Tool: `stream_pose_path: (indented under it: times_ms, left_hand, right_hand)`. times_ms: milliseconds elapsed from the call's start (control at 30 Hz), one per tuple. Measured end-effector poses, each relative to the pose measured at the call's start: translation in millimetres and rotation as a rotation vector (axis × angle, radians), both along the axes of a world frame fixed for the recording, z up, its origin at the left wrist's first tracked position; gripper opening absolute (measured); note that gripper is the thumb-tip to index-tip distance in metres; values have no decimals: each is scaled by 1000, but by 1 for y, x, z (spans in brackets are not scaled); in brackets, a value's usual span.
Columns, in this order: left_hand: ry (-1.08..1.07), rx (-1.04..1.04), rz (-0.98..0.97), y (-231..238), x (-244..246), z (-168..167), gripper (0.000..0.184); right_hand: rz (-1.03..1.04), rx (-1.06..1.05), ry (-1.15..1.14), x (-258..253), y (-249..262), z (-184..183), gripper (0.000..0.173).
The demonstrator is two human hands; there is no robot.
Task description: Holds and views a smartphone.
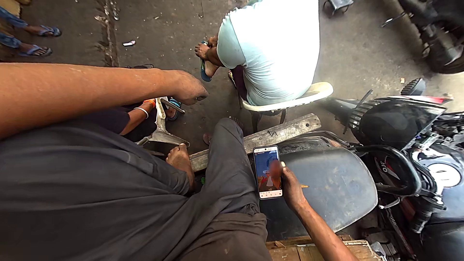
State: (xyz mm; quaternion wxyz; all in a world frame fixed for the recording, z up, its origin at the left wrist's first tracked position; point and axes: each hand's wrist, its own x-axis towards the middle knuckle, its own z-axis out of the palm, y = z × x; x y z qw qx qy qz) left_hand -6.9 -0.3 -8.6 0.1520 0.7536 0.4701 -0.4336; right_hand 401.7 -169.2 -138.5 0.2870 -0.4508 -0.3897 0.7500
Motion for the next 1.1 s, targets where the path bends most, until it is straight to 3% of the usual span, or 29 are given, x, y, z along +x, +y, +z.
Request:
stream_pose_path:
  times_ms: [133,267,700,1100]
  left_hand:
    - [13,2,18,-1,4,7,7]
    - [-12,20,-4,2,-3,-3,9]
    - [-36,34,-26,5,-9,-10,9]
    - [-27,14,-17,5,-7,-8,11]
  right_hand:
    - [18,40,-43,-2,2,2,44]
    - [48,24,-54,-3,3,2,22]
    - [42,-17,-1,0,2,-1,46]
    - [24,-16,2,1,1,0,49]
